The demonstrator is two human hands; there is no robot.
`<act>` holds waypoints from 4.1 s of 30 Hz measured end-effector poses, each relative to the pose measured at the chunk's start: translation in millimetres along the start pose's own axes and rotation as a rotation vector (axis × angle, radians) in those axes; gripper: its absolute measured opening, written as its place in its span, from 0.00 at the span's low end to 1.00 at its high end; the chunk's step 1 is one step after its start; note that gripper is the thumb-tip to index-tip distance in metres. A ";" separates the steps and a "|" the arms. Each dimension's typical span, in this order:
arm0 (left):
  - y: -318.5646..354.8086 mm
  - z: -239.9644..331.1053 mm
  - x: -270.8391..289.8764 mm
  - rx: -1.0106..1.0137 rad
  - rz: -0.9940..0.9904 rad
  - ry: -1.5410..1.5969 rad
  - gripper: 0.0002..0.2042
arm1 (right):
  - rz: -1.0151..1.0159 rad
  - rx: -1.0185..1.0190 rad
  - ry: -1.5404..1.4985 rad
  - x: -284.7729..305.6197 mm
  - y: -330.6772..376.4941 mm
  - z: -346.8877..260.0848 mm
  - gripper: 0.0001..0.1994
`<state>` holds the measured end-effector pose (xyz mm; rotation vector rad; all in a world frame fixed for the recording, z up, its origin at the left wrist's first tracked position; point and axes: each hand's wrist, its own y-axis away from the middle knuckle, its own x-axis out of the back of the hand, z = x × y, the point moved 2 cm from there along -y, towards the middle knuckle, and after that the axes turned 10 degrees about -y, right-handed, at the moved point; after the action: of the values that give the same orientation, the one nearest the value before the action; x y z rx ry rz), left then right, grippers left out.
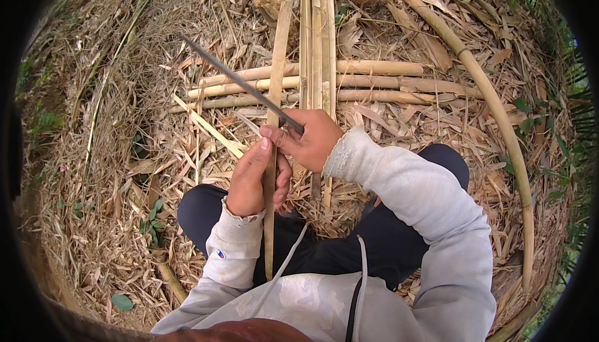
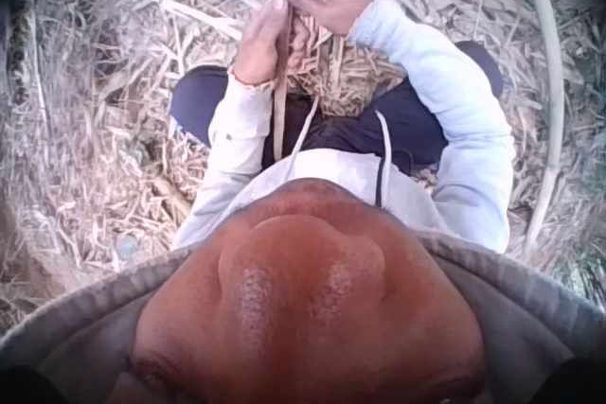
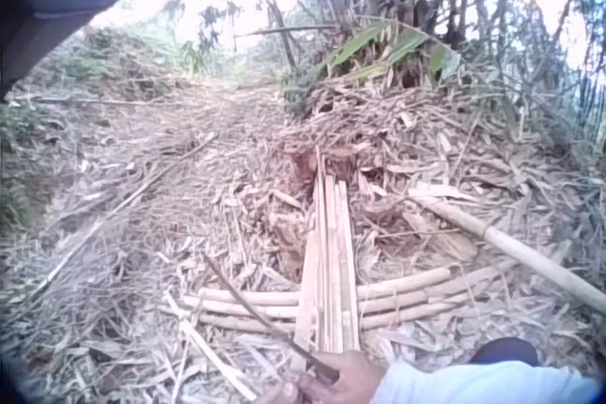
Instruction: The person shaves thin strips from a bamboo stalk using a large blade.
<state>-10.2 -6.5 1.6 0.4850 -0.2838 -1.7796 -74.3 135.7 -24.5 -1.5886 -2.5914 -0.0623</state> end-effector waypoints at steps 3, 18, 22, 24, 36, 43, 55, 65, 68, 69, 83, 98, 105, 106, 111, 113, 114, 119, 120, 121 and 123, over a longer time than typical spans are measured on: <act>8.6 -12.0 7.1 0.048 0.027 0.067 0.17 | -0.091 0.137 0.190 -1.4 4.0 -8.5 0.25; 19.2 -26.2 -1.1 0.079 -0.074 0.238 0.13 | -0.077 0.453 0.744 30.8 11.0 2.9 0.32; 28.2 -21.0 0.8 0.089 -0.051 0.231 0.15 | 0.206 0.392 0.689 53.4 -10.2 13.2 0.34; 38.5 -24.0 -0.8 0.092 -0.161 0.242 0.15 | 0.326 0.126 0.347 108.5 -21.7 30.9 0.34; 26.0 -19.9 15.0 0.112 -0.037 0.228 0.24 | 0.347 -0.250 0.216 66.8 -20.9 31.7 0.35; 21.4 -26.9 17.5 0.141 0.102 0.371 0.17 | 0.171 0.146 0.385 43.7 -2.5 -1.8 0.34; 20.7 -42.9 -4.4 0.131 0.305 0.126 0.17 | -0.108 0.127 0.713 9.9 9.4 -2.0 0.32; 18.0 -61.6 -5.1 0.012 0.400 -0.028 0.17 | 0.030 -0.027 0.555 33.6 -14.9 15.8 0.33; 17.8 -65.0 -5.3 -0.012 0.387 -0.043 0.17 | -0.090 0.124 0.677 17.5 -3.7 14.8 0.33; 18.2 -65.5 -4.6 -0.016 0.391 -0.055 0.18 | -0.160 0.179 0.682 9.9 0.4 11.1 0.33; 37.4 -73.1 -9.7 0.101 0.258 0.074 0.18 | 0.057 -0.094 0.615 45.6 -34.2 37.2 0.37; 38.1 -62.0 1.9 0.126 0.206 0.136 0.19 | 0.089 0.190 0.643 28.3 -6.0 -6.9 0.37; 41.4 -74.7 -12.9 0.028 0.322 -0.130 0.20 | 0.077 -0.077 0.642 60.6 -16.2 1.9 0.40; 40.6 -78.6 -12.3 0.013 0.321 -0.154 0.20 | 0.043 -0.070 0.662 62.5 -16.4 6.1 0.38; 44.4 -90.6 -16.4 0.001 0.312 -0.182 0.20 | 0.005 -0.074 0.711 81.9 -20.8 15.9 0.36; 37.4 -89.1 -19.4 0.005 0.324 -0.167 0.20 | 0.001 -0.038 0.778 86.3 -24.5 16.7 0.37; 37.9 -86.8 -16.4 -0.010 0.302 -0.175 0.21 | -0.011 -0.033 0.789 85.8 -26.2 17.1 0.38; 49.8 -81.2 -14.3 0.009 0.275 -0.135 0.19 | 0.229 -0.183 0.803 119.8 -45.9 35.8 0.46; 60.9 -75.0 -13.0 -0.019 0.234 -0.110 0.19 | 0.375 -0.297 0.739 145.8 -50.5 42.3 0.47; 67.9 -71.8 -9.2 -0.044 0.193 -0.085 0.19 | 0.429 -0.354 0.710 170.5 -48.5 46.8 0.47; 58.2 -71.5 4.9 0.045 0.207 0.003 0.22 | 0.522 -0.348 0.532 188.2 -43.5 60.9 0.45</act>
<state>72.2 -22.0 -37.0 0.4726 -0.3602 -1.5737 -201.8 288.1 -64.0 -1.9679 -1.7806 -0.8026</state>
